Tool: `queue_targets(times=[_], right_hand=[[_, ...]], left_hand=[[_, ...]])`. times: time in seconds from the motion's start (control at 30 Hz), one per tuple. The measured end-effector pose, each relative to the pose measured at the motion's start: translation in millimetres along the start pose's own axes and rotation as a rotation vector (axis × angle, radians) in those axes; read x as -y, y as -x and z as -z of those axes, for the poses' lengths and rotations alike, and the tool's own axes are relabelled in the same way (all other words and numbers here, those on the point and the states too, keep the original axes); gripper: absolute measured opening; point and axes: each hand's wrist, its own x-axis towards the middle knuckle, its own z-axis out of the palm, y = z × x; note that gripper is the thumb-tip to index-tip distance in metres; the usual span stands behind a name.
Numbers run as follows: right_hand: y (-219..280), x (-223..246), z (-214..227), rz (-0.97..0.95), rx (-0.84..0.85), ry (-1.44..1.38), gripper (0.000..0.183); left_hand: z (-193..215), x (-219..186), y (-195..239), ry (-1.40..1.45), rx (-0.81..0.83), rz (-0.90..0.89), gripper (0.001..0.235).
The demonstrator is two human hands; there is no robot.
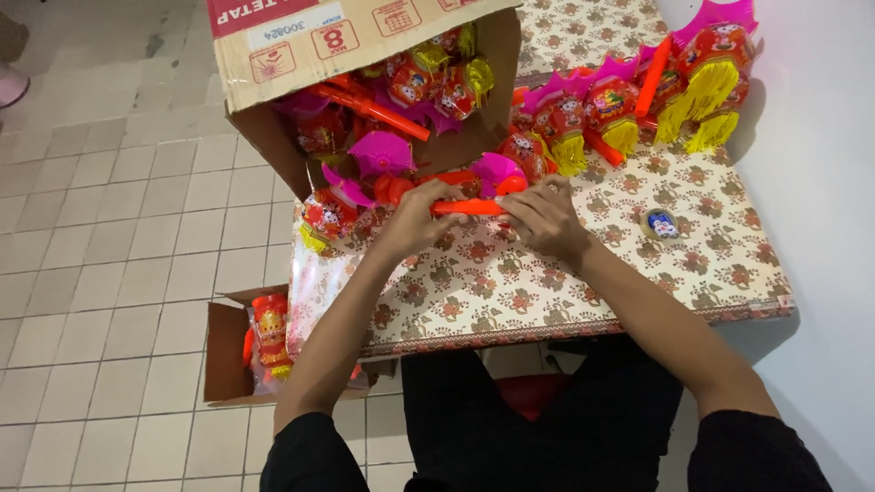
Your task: Assembling colorful plastic lanterns by hand from components stored in a cardboard box.
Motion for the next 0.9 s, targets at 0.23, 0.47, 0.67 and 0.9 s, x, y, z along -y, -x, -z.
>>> queue_targets(times=[0.23,0.47,0.67,0.9], right_hand=[[-12.2,6.7,8.5,0.004,0.055,-0.017,0.015],[-5.6,3.6,8.7,0.014,0.078,-0.035,0.017],[6.5,0.6,6.4,0.003,0.104,0.011,0.026],[16.6,-5.2,6.3,-0.058,0.130,-0.018,0.031]], left_hand=[[15.1,-56.3,-4.2,-0.032,0.182,0.135,0.036],[8.5,-58.9,-9.1,-0.160,0.148,0.036,0.030],[-10.2,-23.8,-3.7,-0.211,0.083,-0.046,0.027],[-21.4,3.0,-1.6,-0.280,-0.050,-0.197,0.024]])
